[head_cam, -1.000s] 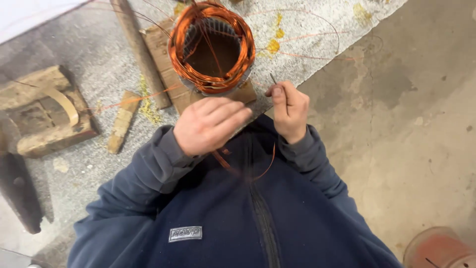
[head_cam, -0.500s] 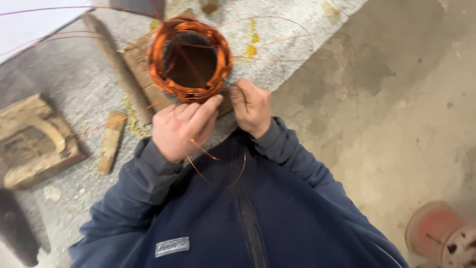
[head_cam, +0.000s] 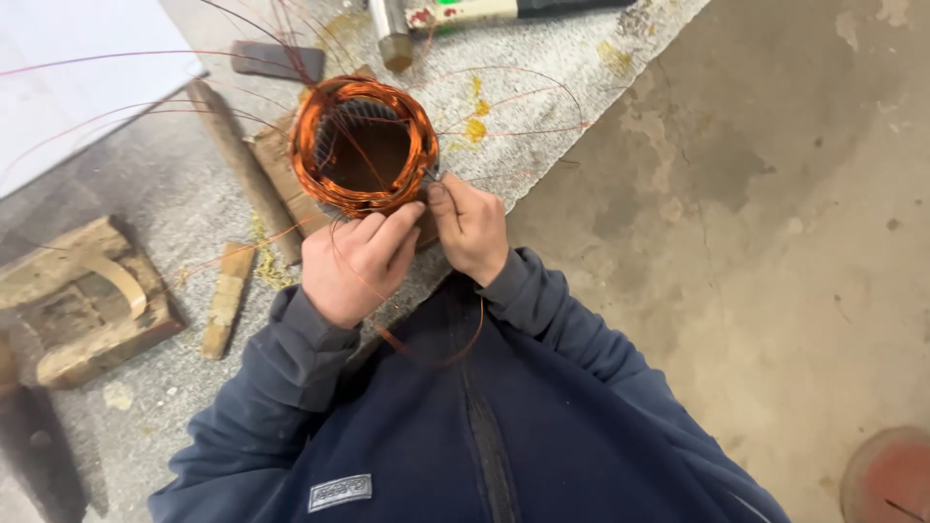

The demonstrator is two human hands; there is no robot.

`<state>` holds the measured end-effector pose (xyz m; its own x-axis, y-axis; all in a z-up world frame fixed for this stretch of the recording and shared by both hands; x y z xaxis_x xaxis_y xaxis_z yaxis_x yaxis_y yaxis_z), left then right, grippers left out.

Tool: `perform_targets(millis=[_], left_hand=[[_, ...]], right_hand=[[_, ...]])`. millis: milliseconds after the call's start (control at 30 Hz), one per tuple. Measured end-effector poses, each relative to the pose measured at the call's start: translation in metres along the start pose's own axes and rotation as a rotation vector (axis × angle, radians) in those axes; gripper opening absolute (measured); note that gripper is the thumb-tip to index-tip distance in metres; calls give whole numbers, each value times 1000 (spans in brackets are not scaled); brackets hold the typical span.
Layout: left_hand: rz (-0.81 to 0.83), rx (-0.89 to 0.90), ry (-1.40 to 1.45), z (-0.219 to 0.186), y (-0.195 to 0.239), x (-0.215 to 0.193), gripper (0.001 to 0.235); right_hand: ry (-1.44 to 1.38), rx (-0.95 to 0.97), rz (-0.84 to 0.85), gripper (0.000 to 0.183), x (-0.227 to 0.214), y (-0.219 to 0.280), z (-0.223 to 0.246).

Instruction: Wind copper wire onto an electric motor stator by hand.

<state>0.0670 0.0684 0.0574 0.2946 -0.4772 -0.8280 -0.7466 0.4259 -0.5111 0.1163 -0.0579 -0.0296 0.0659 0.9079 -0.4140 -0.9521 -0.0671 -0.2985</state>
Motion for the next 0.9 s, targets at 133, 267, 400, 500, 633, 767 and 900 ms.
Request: perform_targets(millis=[133, 267, 400, 500, 633, 767, 900], left_hand=[[-6, -17, -6, 4, 3, 2, 24], [-5, -15, 19, 6, 5, 2, 27], [20, -24, 36, 8, 6, 2, 31], [29, -24, 54, 9, 7, 3, 34], [30, -19, 63, 10, 5, 3, 35], [43, -33, 49, 10, 6, 5, 34], [78, -26, 32, 6, 2, 5, 33]], right_hand=[[-140, 45, 3, 35, 1, 2, -7], [-339, 64, 49, 44, 5, 12, -33], [-492, 100, 5, 50, -12, 31, -64], [-684, -16, -78, 48, -51, 56, -97], [-674, 111, -214, 47, -120, 85, -105], [-887, 257, -419, 43, -184, 121, -145], [-997, 293, -533, 56, -229, 147, -168]])
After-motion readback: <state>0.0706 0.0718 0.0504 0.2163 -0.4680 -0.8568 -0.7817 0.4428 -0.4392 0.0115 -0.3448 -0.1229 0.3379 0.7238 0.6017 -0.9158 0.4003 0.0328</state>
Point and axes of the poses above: each hand's wrist, its own y-axis away from the middle knuckle, its own x-axis out of the palm, z = x × y, the point moved 10 cm from there along -y, towards the middle knuckle, and after that the axes turned 3 degrees about x, right-handed, at the moved point
